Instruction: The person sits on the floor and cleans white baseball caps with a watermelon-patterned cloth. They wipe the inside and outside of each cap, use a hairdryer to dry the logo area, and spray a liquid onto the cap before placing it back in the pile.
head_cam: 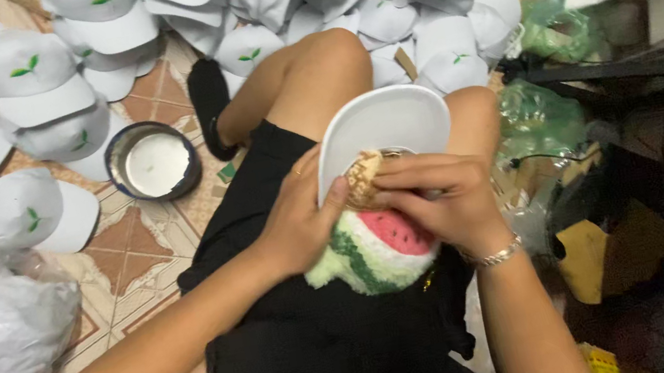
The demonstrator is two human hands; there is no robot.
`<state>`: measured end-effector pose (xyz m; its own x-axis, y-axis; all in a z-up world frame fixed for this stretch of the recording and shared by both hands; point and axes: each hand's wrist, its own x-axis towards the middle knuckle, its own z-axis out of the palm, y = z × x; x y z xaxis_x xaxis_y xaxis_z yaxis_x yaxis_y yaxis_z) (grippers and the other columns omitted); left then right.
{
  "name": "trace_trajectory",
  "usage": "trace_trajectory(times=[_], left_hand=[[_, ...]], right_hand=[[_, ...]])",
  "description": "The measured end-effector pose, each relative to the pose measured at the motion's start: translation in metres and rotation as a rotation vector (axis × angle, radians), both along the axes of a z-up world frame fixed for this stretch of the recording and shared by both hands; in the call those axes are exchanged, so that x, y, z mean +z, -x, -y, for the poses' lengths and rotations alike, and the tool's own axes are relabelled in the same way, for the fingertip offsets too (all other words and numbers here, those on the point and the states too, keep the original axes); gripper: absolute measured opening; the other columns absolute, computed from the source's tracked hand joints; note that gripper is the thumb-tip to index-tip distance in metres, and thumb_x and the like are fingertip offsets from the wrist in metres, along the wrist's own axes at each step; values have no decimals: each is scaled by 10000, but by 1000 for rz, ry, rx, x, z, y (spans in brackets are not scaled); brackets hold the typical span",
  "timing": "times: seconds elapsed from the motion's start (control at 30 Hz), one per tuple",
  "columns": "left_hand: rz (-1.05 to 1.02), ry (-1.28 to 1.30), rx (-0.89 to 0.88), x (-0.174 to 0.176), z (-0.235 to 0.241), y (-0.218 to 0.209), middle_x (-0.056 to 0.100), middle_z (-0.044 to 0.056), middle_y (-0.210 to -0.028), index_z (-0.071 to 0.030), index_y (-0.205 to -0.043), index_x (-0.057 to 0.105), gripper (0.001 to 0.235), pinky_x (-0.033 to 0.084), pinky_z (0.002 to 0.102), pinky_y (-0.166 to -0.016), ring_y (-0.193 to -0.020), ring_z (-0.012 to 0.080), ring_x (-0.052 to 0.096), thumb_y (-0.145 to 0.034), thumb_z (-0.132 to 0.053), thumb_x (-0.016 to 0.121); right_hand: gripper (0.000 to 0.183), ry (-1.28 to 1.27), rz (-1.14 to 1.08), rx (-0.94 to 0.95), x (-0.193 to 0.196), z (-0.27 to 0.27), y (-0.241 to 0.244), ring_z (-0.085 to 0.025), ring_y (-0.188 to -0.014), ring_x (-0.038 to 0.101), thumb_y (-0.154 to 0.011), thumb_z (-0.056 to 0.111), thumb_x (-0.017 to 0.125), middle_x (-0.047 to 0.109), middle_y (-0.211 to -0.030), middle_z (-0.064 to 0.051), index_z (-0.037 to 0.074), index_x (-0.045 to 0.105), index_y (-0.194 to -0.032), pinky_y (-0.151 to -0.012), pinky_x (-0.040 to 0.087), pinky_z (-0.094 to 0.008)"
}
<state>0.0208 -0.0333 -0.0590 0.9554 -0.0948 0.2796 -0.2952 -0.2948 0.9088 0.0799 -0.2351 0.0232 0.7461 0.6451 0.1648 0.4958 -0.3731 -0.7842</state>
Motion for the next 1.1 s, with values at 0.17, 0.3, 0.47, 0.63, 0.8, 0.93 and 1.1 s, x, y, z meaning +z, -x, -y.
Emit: trace_trajectory(times=[0.17, 0.3, 0.47, 0.63, 0.8, 0.93, 1.1], left_hand=[[-352, 517, -94, 1, -1, -27, 716, 157, -1144, 38, -1290, 592, 477, 550, 330, -961, -1056, 224, 688, -1112, -347, 374], [-364, 612, -129, -8, 4, -26, 693, 191, -1134, 34, -1382, 573, 458, 521, 352, -940, -1012, 239, 633, -1131, -284, 359], [53, 211, -103, -6, 11, -7, 575, 239, -1416, 54, -1477, 474, 421, 390, 449, -1156, -1326, 367, 542, -1126, -170, 414], [181, 77, -128, 27, 4, 8, 557, 204, -1483, 25, -1475, 484, 435, 386, 463, -1230, -1413, 350, 531, -1061, -107, 474], [177, 19, -233, 58, -1, 18, 548, 152, -1540, 1, -1458, 516, 589, 334, 480, -1299, -1508, 315, 489, -878, -100, 546], [269, -122, -377, 66, 6, 26, 505, 172, -1567, 11, -1482, 481, 640, 292, 476, -1249, -1505, 329, 446, -866, -132, 585], [256, -180, -400, 67, 7, 31, 476, 165, -1594, 17, -1497, 460, 688, 269, 469, -1242, -1526, 305, 410, -838, -124, 599]], right_hand=[[280, 317, 327, 98, -11, -16, 12, -237, -1039, 717, -868, 133, 720, 763, -1112, -53, 119, 768, -1144, -810, 565, -373], [262, 456, 458, 174, -4, -27, 24, -250, -1043, 671, -857, 122, 622, 736, -1033, -71, 61, 738, -1084, -866, 511, -398], [135, 583, 421, 277, -9, -40, 29, -310, -971, 606, -818, 167, 616, 673, -870, -101, 63, 700, -794, -908, 469, -442], [162, 215, 394, 158, -17, -14, 39, -344, -1036, 633, -789, 86, 672, 704, -987, -153, -7, 719, -913, -958, 491, -460], [194, 33, 537, -116, -36, 15, 75, -306, -1111, 720, -885, 50, 782, 726, -1131, -131, 34, 725, -1070, -992, 590, -428], [296, 90, 334, -71, -54, 18, 92, -323, -1113, 695, -877, 160, 742, 700, -1155, -119, 65, 688, -1152, -994, 556, -473], [366, 94, 66, 8, -61, 14, 89, -321, -1177, 666, -904, 226, 746, 700, -1239, -122, 70, 672, -1228, -990, 523, -455]])
